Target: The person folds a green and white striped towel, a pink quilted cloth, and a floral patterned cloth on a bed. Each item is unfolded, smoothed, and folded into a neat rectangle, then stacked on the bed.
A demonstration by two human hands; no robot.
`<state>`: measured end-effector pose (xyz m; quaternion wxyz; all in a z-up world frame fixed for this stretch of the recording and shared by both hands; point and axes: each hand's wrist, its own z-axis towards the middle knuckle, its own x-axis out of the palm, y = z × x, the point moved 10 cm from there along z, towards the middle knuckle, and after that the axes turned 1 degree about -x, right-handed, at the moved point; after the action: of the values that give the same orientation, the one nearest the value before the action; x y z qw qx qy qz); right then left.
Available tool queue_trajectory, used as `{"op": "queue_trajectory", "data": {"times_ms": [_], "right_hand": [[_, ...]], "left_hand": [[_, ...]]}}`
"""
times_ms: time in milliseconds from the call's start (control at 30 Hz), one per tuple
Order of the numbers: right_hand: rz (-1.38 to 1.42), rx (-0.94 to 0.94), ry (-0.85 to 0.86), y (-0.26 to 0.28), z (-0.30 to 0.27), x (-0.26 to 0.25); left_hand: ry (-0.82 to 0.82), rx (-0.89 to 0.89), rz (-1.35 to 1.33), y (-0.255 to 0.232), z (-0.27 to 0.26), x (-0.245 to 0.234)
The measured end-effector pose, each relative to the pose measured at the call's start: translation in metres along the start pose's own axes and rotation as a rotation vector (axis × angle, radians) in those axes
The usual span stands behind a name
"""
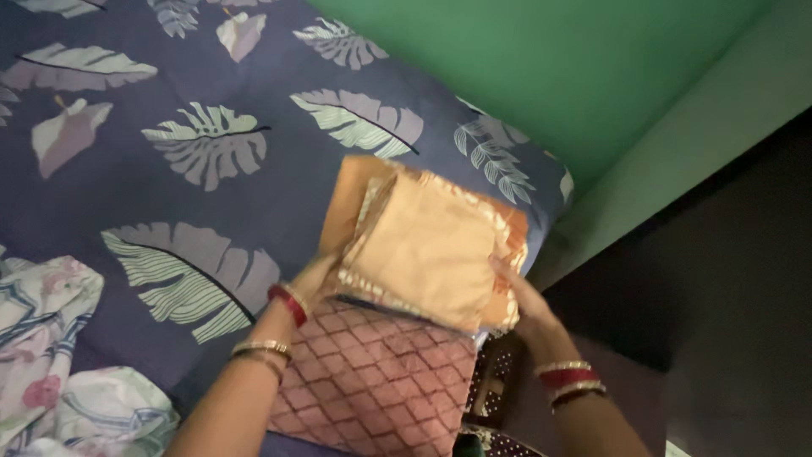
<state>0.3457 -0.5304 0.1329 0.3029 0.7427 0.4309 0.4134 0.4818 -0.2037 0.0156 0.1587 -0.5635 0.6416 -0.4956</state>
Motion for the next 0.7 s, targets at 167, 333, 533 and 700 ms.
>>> {"op": "queue_trajectory", "data": {"times_ms": [167,333,533,700], "right_hand": [[0.029,0.006,-0.015,0.024,0.054,-0.033],[-0.185,0.082,-0.154,-0.023,0.086,-0.062],[-0.237,-0.014,-0.368,-0.043,0.082,-0.092],[-0.138,-0.01,-0.468,-0.09,0.032,-0.113]], "left_hand": [[0.081,-0.022,-0.087,-0.009,0.08,0.025],[-0.324,-0.176,0.263,0.062,0.1,-0.015],[-0.235,0.158,0.489,0.053,0.111,-0.018],[-0.39,-0.074,0.517,0.057,0.017,-0.067]]}}
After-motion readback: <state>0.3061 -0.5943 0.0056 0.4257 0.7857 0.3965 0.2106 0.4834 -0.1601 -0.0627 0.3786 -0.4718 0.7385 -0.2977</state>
